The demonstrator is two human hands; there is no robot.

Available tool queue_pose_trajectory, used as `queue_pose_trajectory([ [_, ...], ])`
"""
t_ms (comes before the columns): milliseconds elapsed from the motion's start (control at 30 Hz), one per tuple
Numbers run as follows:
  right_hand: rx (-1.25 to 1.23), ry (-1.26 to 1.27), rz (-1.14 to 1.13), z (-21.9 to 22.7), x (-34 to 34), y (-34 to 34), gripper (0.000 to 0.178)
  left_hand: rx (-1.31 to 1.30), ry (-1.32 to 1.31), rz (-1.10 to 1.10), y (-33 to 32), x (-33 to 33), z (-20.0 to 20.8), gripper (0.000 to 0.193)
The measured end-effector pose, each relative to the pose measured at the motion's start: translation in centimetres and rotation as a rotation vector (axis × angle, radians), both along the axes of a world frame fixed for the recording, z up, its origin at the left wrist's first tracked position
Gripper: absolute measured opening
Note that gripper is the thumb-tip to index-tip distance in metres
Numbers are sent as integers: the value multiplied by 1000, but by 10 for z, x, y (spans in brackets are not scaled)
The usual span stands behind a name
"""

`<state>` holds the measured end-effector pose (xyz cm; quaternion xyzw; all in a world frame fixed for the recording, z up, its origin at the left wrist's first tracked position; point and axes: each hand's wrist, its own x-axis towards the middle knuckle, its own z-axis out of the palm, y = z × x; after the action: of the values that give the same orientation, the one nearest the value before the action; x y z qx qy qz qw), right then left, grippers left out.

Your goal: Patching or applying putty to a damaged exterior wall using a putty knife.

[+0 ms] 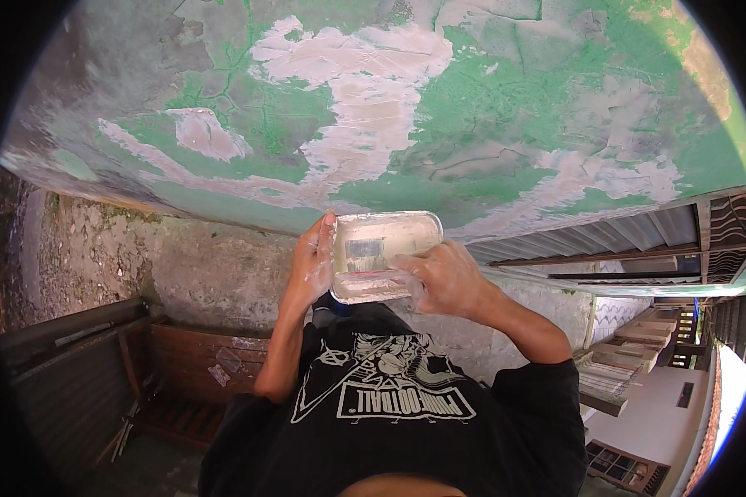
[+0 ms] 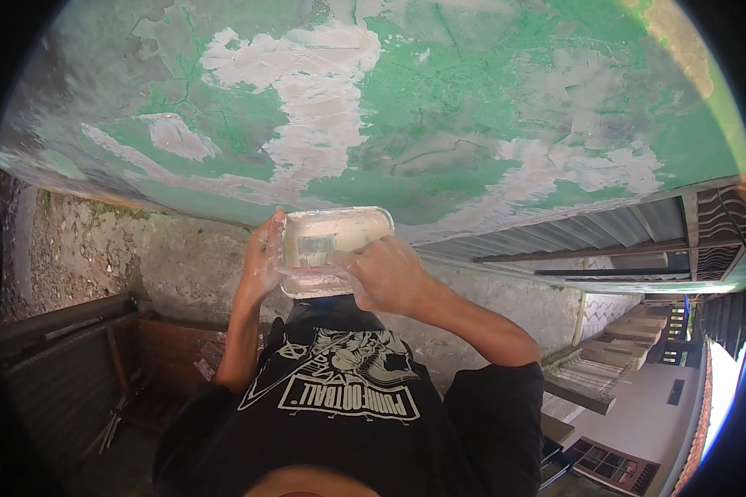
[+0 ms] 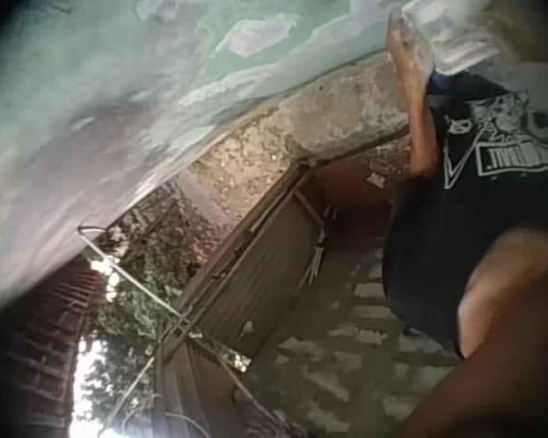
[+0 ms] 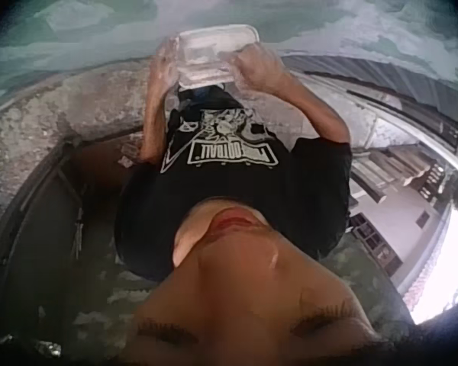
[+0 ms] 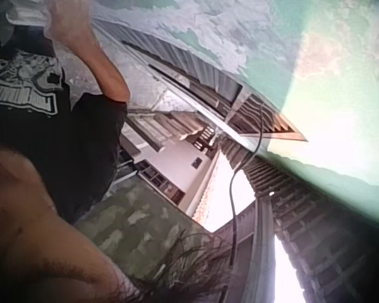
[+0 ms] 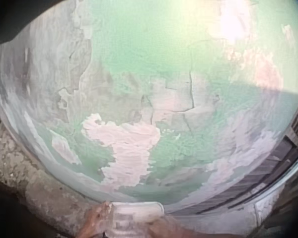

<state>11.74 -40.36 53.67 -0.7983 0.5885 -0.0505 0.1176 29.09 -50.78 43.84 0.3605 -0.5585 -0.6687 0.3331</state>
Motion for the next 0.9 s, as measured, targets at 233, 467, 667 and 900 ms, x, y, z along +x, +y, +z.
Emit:
queue_pose_trajectory([
  [233, -42, -23, -56, 20, 1, 2, 27, 28, 76, -26, -4, -4, 9, 52],
  [467, -183, -137, -64, 32, -10, 3, 38, -116, 7, 17, 0, -8, 6, 53],
  [667, -38, 21, 4, 32, -5, 1, 29, 24, 78, -1, 0, -8, 13, 53],
  [900, -137, -77, 19, 37, -12, 2, 26, -70, 55, 19, 2, -6, 19, 52],
])
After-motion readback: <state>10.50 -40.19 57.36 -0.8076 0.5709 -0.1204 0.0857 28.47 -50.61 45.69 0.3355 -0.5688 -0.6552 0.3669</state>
